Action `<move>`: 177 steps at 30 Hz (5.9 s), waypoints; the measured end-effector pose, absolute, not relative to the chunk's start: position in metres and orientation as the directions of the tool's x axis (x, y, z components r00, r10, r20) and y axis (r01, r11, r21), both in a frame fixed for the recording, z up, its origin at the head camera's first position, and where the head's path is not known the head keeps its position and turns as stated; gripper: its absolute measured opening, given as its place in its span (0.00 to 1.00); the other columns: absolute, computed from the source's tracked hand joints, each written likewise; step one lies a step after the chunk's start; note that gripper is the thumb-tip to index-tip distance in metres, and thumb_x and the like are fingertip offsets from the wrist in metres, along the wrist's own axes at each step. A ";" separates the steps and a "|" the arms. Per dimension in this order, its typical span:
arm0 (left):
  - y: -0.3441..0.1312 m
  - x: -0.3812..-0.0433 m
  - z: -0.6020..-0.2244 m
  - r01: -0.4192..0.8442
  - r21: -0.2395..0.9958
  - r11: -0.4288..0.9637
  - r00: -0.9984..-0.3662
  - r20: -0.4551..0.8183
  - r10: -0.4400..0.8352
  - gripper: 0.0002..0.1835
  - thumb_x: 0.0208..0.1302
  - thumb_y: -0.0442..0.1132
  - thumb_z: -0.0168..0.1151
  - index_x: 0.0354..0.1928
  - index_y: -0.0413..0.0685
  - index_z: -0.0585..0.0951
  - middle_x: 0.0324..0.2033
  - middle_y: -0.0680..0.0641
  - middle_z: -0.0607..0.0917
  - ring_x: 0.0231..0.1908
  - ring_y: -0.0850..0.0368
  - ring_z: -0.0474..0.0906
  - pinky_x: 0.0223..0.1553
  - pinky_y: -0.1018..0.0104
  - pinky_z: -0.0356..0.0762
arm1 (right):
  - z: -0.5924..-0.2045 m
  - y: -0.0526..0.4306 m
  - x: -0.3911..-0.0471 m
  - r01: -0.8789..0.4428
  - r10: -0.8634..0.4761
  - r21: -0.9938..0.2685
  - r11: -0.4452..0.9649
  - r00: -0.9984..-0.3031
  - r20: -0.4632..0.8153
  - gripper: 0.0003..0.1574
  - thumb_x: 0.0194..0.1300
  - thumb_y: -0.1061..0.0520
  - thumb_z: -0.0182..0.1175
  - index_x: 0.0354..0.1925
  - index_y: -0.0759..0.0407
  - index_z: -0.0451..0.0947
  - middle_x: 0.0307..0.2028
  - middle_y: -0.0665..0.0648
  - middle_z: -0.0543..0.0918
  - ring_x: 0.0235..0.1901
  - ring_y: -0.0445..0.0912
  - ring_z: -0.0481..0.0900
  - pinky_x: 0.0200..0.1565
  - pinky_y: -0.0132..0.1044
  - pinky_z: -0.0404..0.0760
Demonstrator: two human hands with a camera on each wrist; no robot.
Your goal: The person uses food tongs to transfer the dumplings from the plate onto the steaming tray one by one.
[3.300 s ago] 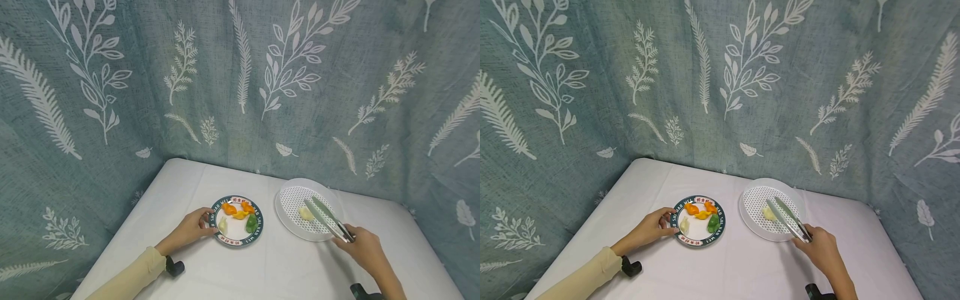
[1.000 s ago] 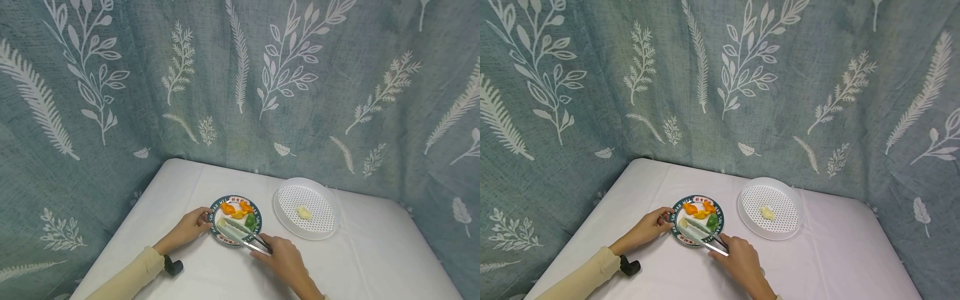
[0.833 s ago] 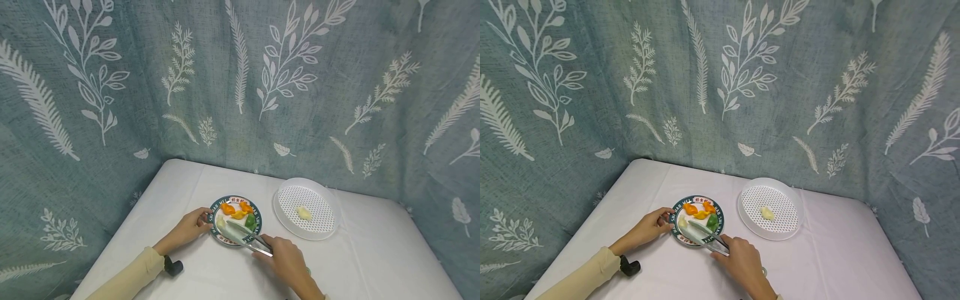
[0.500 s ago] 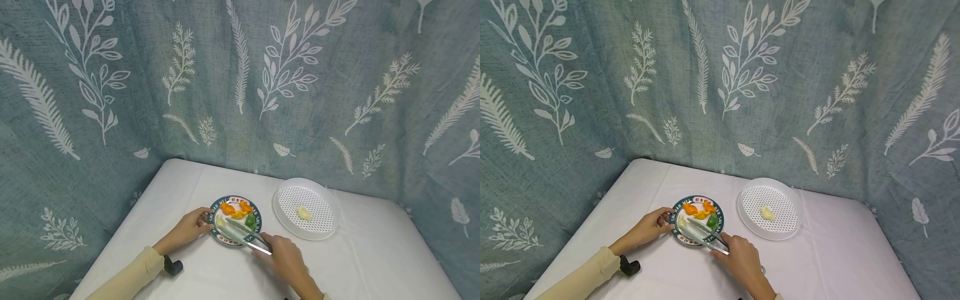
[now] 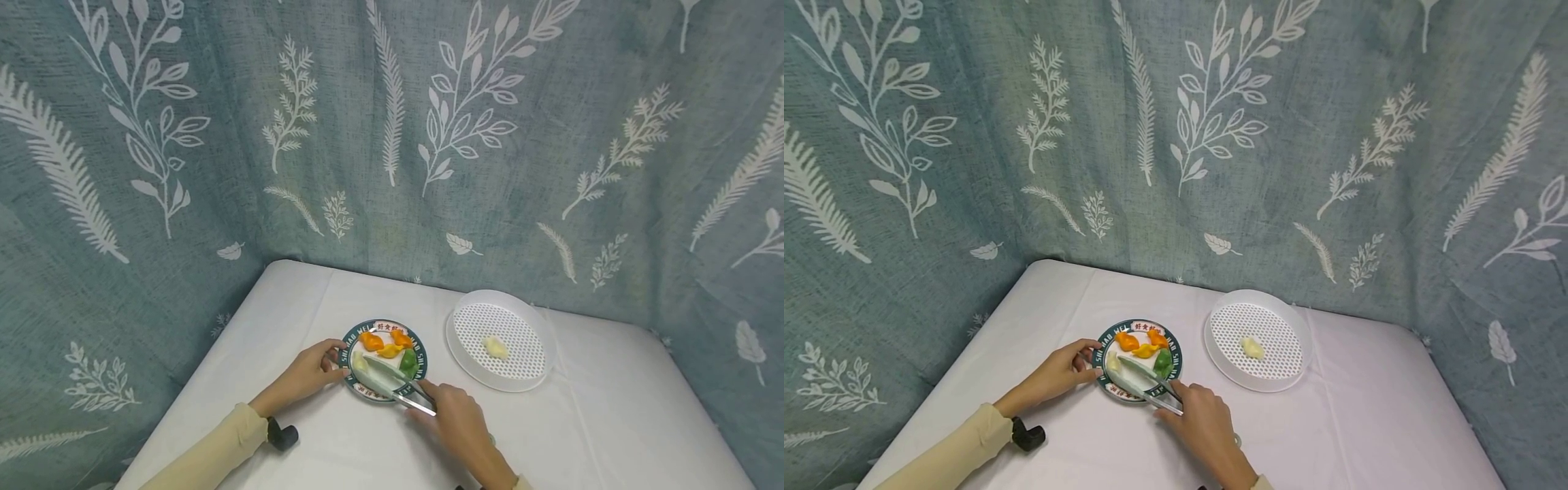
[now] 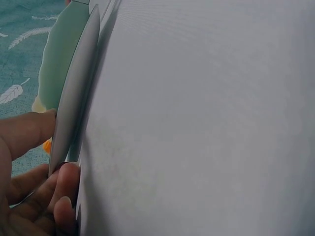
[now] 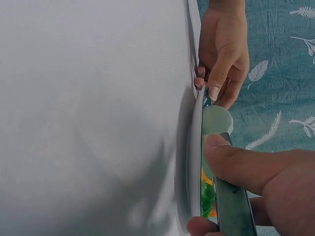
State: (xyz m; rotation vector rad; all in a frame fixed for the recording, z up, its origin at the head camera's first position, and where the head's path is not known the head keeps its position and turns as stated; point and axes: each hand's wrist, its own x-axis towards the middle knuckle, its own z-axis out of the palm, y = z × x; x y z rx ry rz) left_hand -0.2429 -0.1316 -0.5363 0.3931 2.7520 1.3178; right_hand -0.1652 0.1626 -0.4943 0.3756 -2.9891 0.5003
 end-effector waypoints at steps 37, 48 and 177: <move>-0.131 -0.244 -0.536 0.162 0.771 0.616 -0.972 0.016 0.236 0.29 0.62 0.43 0.76 0.64 0.51 0.78 0.42 0.55 0.81 0.34 0.60 0.73 0.32 0.67 0.74 | -0.474 0.214 -0.166 -0.219 -0.152 -0.395 0.892 -0.969 0.195 0.27 0.56 0.41 0.77 0.55 0.39 0.88 0.19 0.40 0.69 0.20 0.38 0.64 0.20 0.33 0.66; -0.134 -0.244 -0.538 0.147 0.773 0.617 -0.975 0.009 0.221 0.29 0.62 0.44 0.76 0.64 0.53 0.78 0.42 0.55 0.81 0.35 0.59 0.73 0.33 0.66 0.75 | -0.465 0.237 -0.165 -0.230 -0.118 -0.395 0.889 -0.950 0.288 0.32 0.55 0.40 0.78 0.57 0.46 0.87 0.33 0.45 0.87 0.25 0.40 0.71 0.24 0.35 0.70; -0.128 -0.247 -0.536 0.149 0.771 0.619 -0.972 -0.001 0.235 0.30 0.61 0.44 0.76 0.64 0.51 0.78 0.41 0.56 0.79 0.33 0.59 0.72 0.31 0.66 0.73 | -0.464 0.278 -0.194 -0.106 -0.031 -0.361 0.926 -0.978 0.207 0.43 0.59 0.36 0.74 0.65 0.57 0.80 0.31 0.59 0.85 0.24 0.47 0.70 0.22 0.40 0.64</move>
